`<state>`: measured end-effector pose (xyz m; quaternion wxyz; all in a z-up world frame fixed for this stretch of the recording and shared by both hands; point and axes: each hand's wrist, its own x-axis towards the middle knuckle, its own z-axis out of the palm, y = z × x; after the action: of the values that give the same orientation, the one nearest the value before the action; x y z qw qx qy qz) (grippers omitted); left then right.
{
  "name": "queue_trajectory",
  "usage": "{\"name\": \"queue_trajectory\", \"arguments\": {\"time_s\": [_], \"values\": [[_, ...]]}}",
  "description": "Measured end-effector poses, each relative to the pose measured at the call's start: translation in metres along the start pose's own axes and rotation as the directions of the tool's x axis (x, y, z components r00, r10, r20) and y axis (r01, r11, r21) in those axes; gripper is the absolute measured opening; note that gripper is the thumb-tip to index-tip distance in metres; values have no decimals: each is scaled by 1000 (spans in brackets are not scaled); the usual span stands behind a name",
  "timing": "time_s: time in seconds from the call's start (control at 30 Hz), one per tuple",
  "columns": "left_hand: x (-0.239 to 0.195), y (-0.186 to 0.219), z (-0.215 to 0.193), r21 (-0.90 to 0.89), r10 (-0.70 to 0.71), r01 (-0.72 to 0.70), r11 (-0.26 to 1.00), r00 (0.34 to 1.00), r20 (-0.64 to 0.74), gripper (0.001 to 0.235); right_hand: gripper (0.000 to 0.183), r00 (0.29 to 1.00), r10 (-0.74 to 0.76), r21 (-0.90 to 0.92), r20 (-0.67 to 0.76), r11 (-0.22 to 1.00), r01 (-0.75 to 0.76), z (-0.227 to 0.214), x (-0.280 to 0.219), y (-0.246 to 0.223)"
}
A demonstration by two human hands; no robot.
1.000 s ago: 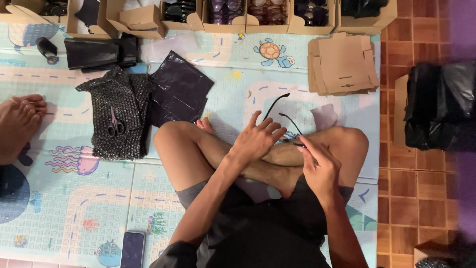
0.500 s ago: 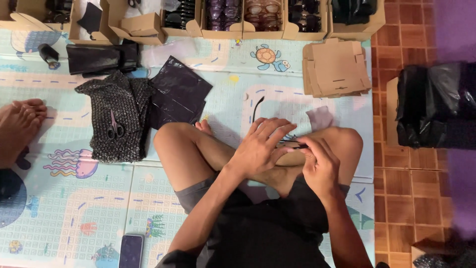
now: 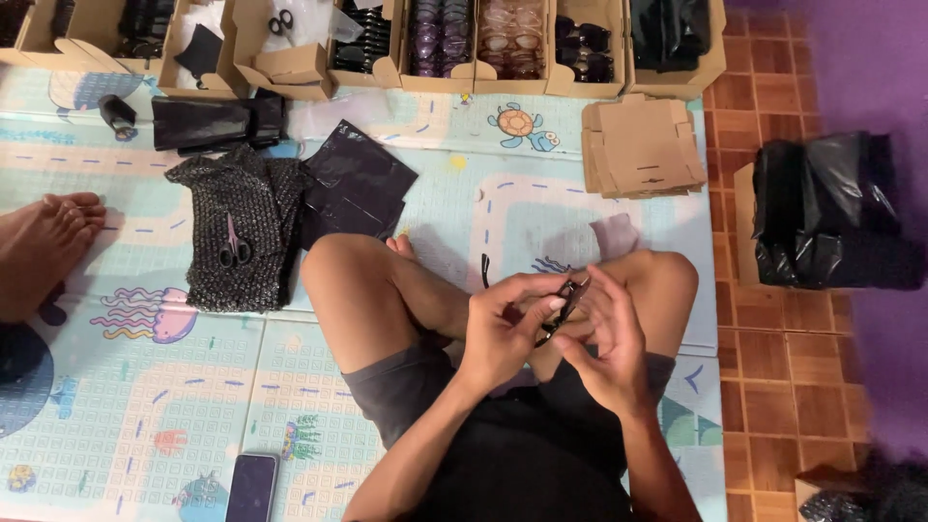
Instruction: The person sits on a floor mat and assembles a pair of black sunglasses by hand. They attach the temples to the frame, adjust the hinges, and inspect the assembled glasses. Cardboard boxes containing other sunglasses and packaging materials are visible nearby.
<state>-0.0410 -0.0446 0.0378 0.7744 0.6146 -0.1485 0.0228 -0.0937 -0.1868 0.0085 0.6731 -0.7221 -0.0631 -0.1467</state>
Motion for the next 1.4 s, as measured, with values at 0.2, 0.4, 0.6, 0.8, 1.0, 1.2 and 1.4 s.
{"name": "queue_trajectory", "arguments": {"time_s": [0.2,0.4,0.6,0.8,1.0,1.2,1.4], "values": [[-11,18,1,-43,-19,19,999,1000,1,23,62,994,83,-12,-64,996,-84,-11,-17,0],[-26,8,6,-76,-28,27,997,999,-14,23,68,993,34,-126,-110,991,-47,-21,-31,15],[-42,15,1,-31,-69,70,997,997,26,15,61,999,-16,-283,-28,959,8,-19,-25,-12],[-67,23,13,-198,-154,137,971,985,-74,14,56,999,-51,-349,18,936,55,-22,-27,-31],[-69,34,35,-243,3,8,970,999,46,19,57,971,-238,-557,33,802,215,-44,-22,-89],[-29,42,29,-119,191,-166,979,951,245,15,60,995,-98,-429,22,898,98,-76,-20,-59],[54,-23,-9,111,321,-358,927,911,258,14,65,982,169,-367,90,922,-125,-64,70,4]]}}
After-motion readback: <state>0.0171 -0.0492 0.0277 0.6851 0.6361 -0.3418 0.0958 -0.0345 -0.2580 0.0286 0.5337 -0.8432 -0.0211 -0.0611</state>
